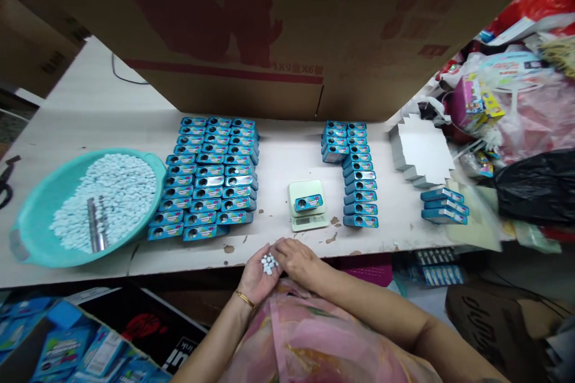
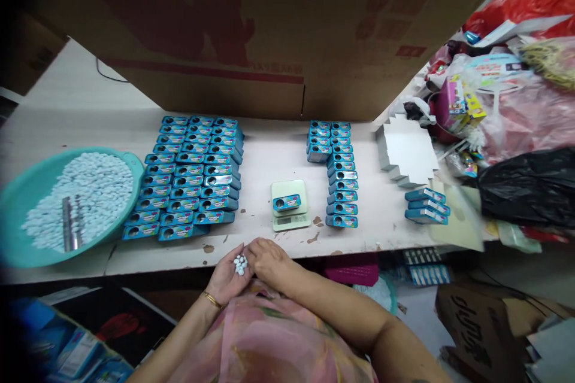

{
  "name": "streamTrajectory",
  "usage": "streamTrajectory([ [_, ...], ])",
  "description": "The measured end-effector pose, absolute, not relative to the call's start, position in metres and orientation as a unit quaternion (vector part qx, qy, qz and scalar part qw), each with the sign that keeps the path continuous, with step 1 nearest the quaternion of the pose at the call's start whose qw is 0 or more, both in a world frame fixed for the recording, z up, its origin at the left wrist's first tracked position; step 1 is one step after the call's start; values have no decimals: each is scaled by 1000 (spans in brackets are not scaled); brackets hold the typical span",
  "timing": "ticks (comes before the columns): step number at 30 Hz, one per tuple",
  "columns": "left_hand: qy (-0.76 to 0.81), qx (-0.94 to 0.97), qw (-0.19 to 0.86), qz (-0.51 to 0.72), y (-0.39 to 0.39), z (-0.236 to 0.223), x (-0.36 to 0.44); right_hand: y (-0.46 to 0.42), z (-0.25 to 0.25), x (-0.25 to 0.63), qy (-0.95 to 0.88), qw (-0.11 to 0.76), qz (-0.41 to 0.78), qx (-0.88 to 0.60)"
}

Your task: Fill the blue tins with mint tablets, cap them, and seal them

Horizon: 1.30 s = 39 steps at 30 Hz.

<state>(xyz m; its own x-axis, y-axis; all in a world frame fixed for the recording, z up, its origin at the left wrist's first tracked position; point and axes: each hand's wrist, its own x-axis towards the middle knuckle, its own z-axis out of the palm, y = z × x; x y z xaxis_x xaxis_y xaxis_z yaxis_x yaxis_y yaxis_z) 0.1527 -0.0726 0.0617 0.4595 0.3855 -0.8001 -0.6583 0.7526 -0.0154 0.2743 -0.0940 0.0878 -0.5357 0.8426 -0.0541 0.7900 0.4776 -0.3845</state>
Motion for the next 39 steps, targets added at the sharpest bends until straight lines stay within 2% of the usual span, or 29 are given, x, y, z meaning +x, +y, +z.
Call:
streamTrajectory([
  [5, 442, -150, 838, 281, -74, 61, 150, -89, 83, 280, -869, 38, 193, -455],
  [12, 439, -123, 840, 293, -66, 60, 154, -89, 80, 280, -850, 61, 193, -487],
  [15, 417, -110, 845, 316, -56, 64, 164, -79, 76, 291, -842, 86, 199, -494],
  [21, 377, -79, 862, 329, -33, 68, 181, -45, 77, 325, -777, 199, 218, -556],
  [27, 390, -68, 857, 329, -32, 65, 177, -20, 71, 346, -747, 183, 190, -611],
  [33, 408, -91, 848, 327, -45, 67, 167, -29, 72, 348, -727, 250, 211, -604],
  [35, 403, -101, 851, 321, -51, 66, 164, -45, 76, 334, -756, 238, 215, -570],
  [39, 397, -131, 859, 296, -63, 60, 158, -83, 80, 293, -845, 134, 207, -475],
])
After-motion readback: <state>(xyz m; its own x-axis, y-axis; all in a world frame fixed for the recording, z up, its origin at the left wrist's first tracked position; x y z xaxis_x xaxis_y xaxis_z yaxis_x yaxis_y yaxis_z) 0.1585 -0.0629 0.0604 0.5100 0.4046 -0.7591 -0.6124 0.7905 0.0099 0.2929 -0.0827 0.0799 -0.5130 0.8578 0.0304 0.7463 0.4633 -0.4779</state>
